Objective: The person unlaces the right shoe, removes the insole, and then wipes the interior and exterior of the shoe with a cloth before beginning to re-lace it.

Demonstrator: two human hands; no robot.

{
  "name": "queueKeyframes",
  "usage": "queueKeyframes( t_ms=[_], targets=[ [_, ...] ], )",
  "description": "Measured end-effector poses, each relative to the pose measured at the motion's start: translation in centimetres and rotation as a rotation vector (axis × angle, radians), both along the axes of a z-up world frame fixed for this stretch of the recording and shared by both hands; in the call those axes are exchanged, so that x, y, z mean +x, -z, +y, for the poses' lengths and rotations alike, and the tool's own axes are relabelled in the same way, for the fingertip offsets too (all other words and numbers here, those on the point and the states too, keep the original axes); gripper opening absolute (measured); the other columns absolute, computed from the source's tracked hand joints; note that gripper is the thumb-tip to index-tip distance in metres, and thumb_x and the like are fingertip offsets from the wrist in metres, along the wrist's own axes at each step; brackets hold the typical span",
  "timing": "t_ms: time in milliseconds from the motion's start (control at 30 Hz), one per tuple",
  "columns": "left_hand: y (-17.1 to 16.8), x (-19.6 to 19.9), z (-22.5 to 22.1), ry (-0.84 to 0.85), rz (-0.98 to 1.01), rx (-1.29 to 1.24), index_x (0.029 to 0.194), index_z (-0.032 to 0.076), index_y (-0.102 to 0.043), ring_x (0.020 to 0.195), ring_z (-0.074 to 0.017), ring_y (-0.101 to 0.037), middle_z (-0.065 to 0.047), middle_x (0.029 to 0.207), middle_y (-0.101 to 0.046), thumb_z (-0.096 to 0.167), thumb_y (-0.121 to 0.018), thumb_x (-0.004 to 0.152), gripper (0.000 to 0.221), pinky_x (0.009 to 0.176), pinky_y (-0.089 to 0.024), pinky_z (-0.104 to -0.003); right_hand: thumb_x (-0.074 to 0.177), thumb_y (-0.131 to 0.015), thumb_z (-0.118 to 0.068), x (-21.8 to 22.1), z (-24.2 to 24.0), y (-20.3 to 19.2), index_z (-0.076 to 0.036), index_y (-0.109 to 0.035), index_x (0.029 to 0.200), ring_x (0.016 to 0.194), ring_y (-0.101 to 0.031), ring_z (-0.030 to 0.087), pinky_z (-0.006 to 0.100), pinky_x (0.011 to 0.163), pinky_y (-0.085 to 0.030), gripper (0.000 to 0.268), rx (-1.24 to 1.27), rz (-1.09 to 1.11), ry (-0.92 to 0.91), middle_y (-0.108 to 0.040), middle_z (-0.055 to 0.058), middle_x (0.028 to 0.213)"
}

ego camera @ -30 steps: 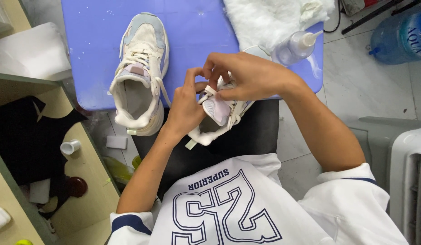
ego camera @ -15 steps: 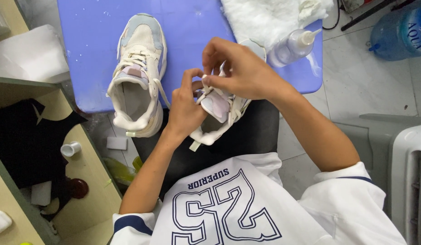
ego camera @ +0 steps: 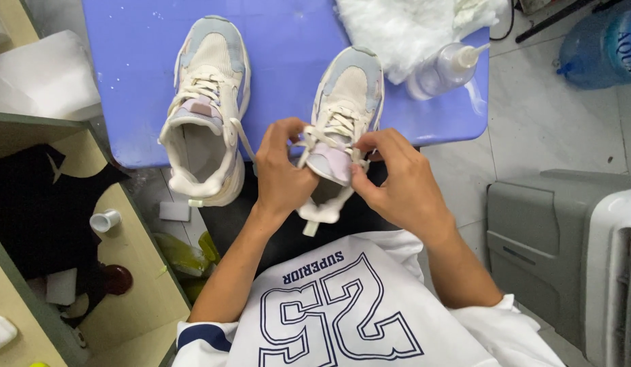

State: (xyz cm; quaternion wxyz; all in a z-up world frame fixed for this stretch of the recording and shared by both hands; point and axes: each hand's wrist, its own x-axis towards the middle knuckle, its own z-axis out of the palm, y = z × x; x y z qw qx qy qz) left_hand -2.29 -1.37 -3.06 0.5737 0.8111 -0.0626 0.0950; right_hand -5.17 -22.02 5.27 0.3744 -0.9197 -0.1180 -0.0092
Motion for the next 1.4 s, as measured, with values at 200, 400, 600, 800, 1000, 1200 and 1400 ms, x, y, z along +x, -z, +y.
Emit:
queueKeyframes(
  t_ms=[200,400,600,800,1000,1200,1400],
  targets=[
    [-3.2,0.5,3.9,0.404,-0.003,0.072,0.131,0.004,-0.068,0.11,-0.0359,-0.062,-0.014,0.112,-0.068,0.024,-0.079,0.094,0.044,0.099,-0.055,-0.05,0.108,-0.068,-0.01,-1.3,1.4,4.1,-0.003,-0.062,0.108,0.077,-0.069,0.026,0.032,0.063,-0.062,0.009,-0.024,-0.24,0.218,-0.058,0.009,0.091],
    [-6.2,-1.8,6.3,0.104,-0.023,0.325,0.105,0.003,-0.076,0.081,-0.0238,-0.067,-0.006,0.083,-0.063,0.0,-0.069,0.107,0.008,0.07,-0.06,-0.032,0.116,-0.059,-0.019,-0.6,1.4,5.8,-0.006,-0.06,0.101,0.064,-0.059,0.021,0.029,0.05,-0.052,0.02,-0.048,-0.35,0.324,-0.051,0.003,0.083],
    [-7.9,-6.0,6.9,-0.191,-0.059,0.464,0.109,0.0,-0.074,0.081,-0.0271,-0.069,-0.008,0.09,-0.06,-0.005,-0.067,0.109,0.009,0.066,-0.06,-0.03,0.115,-0.061,-0.023,-0.5,1.9,5.9,-0.007,-0.06,0.103,0.066,-0.061,0.025,0.036,0.053,-0.053,0.02,-0.006,-0.323,0.34,-0.052,0.005,0.087],
    [-7.4,-6.0,1.2,0.01,-0.404,0.479,0.137,-0.007,-0.067,0.135,-0.0602,-0.054,-0.034,0.137,-0.06,0.018,-0.088,0.089,0.058,0.115,-0.044,-0.072,0.116,-0.058,-0.039,-0.5,1.8,6.6,-0.008,-0.062,0.11,0.065,-0.064,0.029,0.04,0.057,-0.052,0.032,0.159,-0.169,0.361,-0.06,0.01,0.077],
    [-6.7,1.0,-0.3,0.269,0.262,0.176,0.163,-0.009,-0.038,0.129,-0.0719,-0.054,-0.046,0.145,-0.055,-0.01,-0.079,0.073,0.099,0.104,-0.043,-0.08,0.112,-0.058,-0.015,-0.3,-0.5,9.3,-0.012,-0.054,0.122,0.061,-0.055,0.005,0.019,0.056,-0.045,0.011,0.729,0.3,0.327,-0.062,-0.001,0.071],
    [-1.9,-1.2,-0.6,0.052,0.02,0.198,0.152,-0.002,-0.06,0.116,-0.054,-0.072,-0.033,0.126,-0.074,-0.011,-0.072,0.083,0.071,0.099,-0.057,-0.06,0.104,-0.069,-0.006,0.1,-4.3,8.1,-0.011,-0.05,0.121,0.064,-0.066,0.007,0.022,0.066,-0.059,0.026,0.949,0.417,0.166,-0.066,0.004,0.075],
    [-1.7,-1.9,-1.5,-0.1,-0.21,0.235,0.151,-0.003,-0.061,0.121,-0.0447,-0.074,-0.028,0.135,-0.072,-0.002,-0.079,0.092,0.062,0.107,-0.059,-0.054,0.101,-0.073,0.0,-0.2,-5.4,7.9,-0.005,-0.059,0.112,0.059,-0.055,0.008,0.024,0.059,-0.05,0.018,0.702,0.347,0.034,-0.06,0.004,0.064]
  ],
)
